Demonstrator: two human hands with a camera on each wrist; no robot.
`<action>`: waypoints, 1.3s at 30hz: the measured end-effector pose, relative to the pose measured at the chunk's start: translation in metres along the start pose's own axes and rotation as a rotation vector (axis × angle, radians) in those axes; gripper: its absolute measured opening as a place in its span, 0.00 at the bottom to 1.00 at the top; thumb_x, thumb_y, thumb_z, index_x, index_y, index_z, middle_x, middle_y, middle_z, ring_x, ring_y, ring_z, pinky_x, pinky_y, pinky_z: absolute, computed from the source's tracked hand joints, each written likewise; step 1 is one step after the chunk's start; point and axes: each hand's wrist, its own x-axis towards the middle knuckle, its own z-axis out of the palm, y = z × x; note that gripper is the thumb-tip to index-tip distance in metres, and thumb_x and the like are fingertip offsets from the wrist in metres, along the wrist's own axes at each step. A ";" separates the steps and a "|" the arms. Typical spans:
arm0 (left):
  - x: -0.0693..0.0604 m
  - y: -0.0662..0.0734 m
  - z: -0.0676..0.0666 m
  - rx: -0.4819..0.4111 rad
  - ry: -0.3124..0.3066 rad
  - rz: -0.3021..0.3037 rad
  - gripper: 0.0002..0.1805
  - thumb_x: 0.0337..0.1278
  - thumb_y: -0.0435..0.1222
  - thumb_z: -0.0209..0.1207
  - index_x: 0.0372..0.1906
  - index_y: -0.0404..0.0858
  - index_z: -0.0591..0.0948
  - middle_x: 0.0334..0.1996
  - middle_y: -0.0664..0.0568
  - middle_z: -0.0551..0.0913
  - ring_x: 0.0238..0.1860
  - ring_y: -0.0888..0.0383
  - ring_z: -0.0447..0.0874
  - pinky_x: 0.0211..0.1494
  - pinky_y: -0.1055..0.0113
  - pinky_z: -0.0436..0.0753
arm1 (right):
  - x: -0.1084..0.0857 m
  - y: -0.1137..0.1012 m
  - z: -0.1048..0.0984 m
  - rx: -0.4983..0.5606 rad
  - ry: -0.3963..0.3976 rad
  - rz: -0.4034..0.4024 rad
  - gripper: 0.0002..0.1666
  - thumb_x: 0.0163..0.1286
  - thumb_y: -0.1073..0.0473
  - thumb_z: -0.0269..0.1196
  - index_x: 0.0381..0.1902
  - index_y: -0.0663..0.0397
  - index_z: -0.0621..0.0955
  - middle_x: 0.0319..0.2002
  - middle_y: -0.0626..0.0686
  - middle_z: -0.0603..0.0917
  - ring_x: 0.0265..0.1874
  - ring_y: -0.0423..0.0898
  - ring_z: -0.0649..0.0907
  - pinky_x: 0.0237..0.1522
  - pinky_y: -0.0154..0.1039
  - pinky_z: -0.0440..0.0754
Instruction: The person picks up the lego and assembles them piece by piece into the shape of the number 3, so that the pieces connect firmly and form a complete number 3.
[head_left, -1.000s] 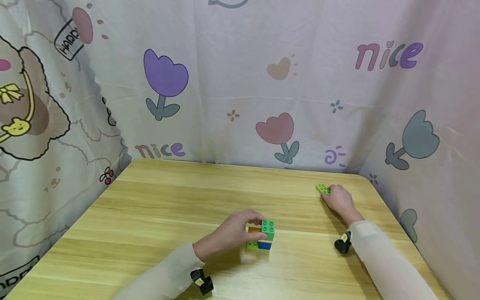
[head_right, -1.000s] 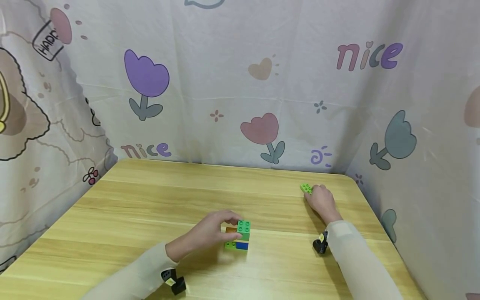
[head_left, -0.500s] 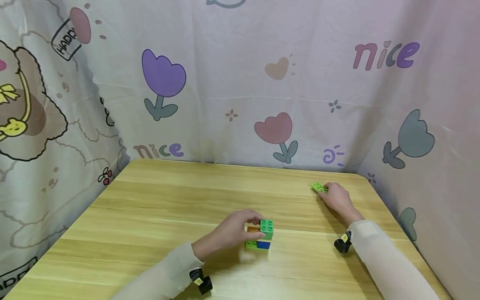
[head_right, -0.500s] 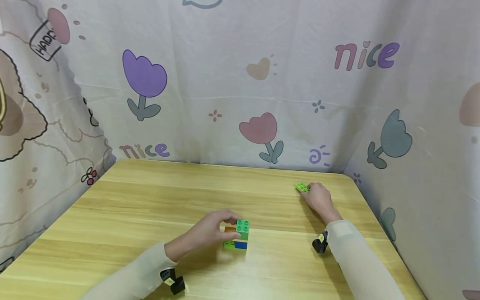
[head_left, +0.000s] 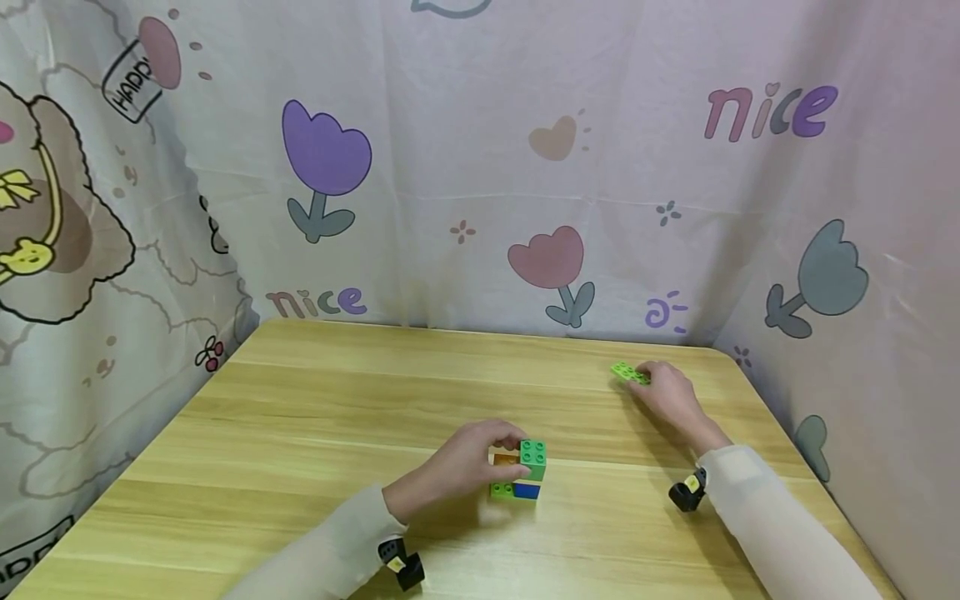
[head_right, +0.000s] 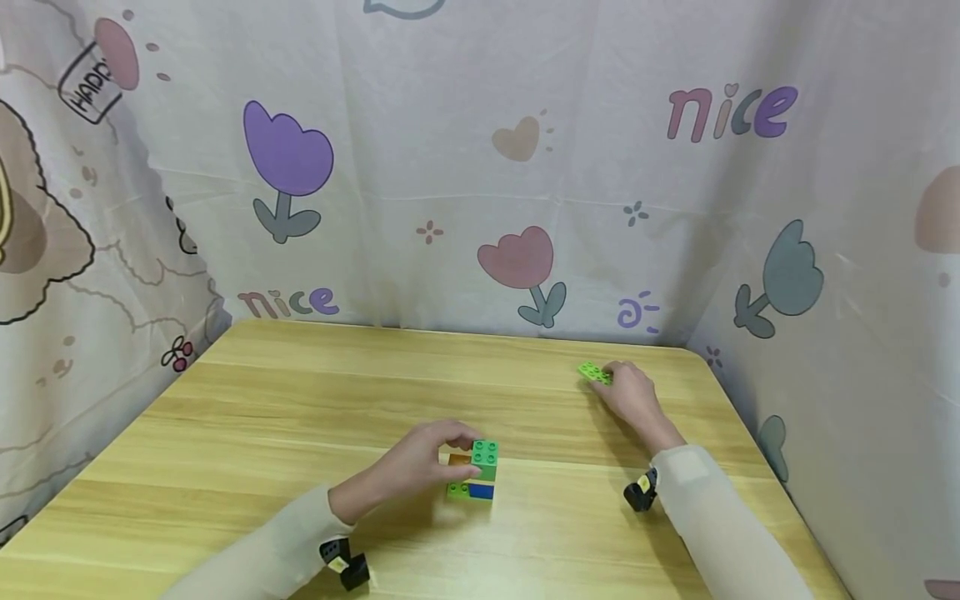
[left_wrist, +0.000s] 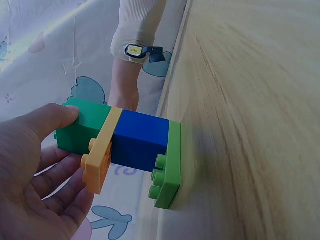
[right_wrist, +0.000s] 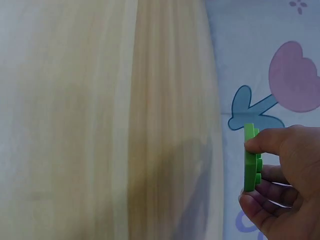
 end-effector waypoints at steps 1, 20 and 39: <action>0.000 0.000 0.000 0.000 0.001 0.002 0.19 0.56 0.49 0.68 0.51 0.47 0.83 0.41 0.66 0.81 0.43 0.68 0.77 0.51 0.65 0.78 | -0.001 -0.002 -0.001 0.005 -0.001 0.002 0.29 0.68 0.54 0.62 0.57 0.73 0.75 0.52 0.70 0.78 0.48 0.63 0.78 0.51 0.59 0.74; -0.001 0.000 0.000 -0.042 -0.004 0.007 0.19 0.56 0.48 0.68 0.52 0.49 0.81 0.40 0.69 0.80 0.42 0.68 0.77 0.51 0.65 0.78 | -0.016 -0.038 -0.016 0.001 0.056 -0.169 0.25 0.65 0.55 0.66 0.53 0.67 0.80 0.41 0.61 0.81 0.36 0.53 0.78 0.39 0.51 0.76; -0.001 0.001 0.000 -0.064 -0.005 0.014 0.18 0.56 0.47 0.68 0.51 0.50 0.80 0.39 0.69 0.79 0.42 0.68 0.76 0.50 0.68 0.78 | -0.037 -0.078 -0.032 0.040 0.052 -0.280 0.23 0.64 0.55 0.69 0.53 0.62 0.81 0.42 0.56 0.82 0.40 0.52 0.80 0.43 0.51 0.80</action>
